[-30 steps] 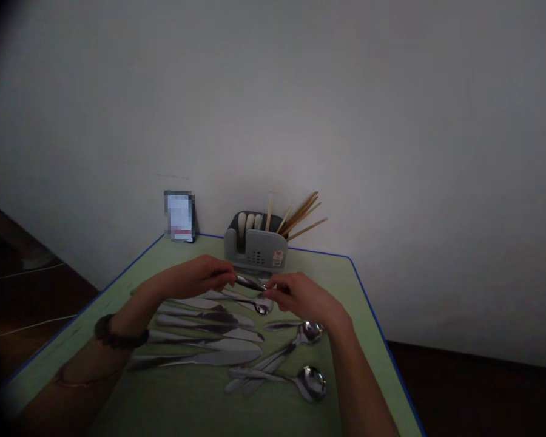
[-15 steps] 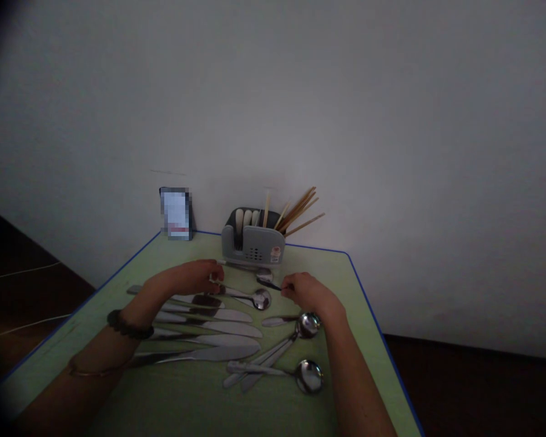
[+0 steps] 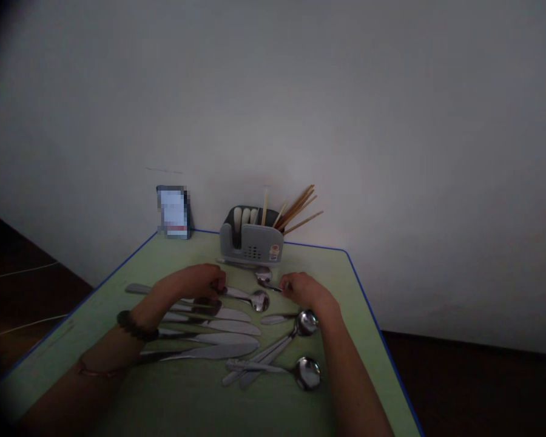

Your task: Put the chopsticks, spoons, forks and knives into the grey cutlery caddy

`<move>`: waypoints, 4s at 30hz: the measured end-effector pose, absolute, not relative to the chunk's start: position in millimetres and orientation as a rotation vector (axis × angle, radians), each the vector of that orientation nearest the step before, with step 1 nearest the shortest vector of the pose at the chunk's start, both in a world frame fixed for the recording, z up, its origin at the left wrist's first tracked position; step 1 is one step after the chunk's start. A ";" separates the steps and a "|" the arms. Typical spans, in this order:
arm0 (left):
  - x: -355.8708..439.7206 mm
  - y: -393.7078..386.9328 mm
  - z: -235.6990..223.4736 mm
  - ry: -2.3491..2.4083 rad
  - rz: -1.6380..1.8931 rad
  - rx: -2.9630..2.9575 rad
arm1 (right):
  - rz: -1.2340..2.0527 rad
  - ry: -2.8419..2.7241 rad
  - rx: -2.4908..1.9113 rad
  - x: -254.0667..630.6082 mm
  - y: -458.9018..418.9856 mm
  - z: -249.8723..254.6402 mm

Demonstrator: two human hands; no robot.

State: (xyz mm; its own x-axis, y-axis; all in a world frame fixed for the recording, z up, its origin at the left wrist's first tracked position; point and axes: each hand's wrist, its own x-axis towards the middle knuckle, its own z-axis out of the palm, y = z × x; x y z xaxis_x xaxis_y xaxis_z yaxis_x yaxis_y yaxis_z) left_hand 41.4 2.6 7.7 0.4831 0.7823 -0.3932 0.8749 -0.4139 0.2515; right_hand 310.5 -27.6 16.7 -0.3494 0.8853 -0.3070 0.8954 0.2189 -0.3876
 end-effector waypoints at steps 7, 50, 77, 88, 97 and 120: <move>40.8 1.5 11.5 1.373 -0.297 2.338 | -0.800 2.410 1.784 309.8 -28.2 17.7; 29.6 13.7 6.5 1.392 -0.168 2.412 | -0.793 2.432 1.762 309.0 -29.2 19.9; 30.8 11.6 12.0 1.350 -0.154 2.383 | -1.162 2.838 1.752 299.0 -33.0 39.7; 41.5 -3.1 34.4 1.106 0.081 2.411 | -2.031 2.734 1.751 288.1 -32.3 39.6; 48.6 -11.5 41.9 0.939 0.106 2.264 | -2.459 2.610 1.735 278.9 -34.5 39.0; 45.1 -9.4 39.1 1.049 0.048 2.280 | -2.241 2.694 1.783 286.6 -36.0 43.2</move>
State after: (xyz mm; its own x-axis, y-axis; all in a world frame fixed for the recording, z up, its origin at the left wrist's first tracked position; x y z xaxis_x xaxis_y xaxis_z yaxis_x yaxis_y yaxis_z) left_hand 45.1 -9.4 39.1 0.6839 0.6971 -0.2150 0.6744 -0.4918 0.5507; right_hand 286.6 -36.0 43.2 -0.3534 0.9343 0.0465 0.1242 0.0962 -0.9876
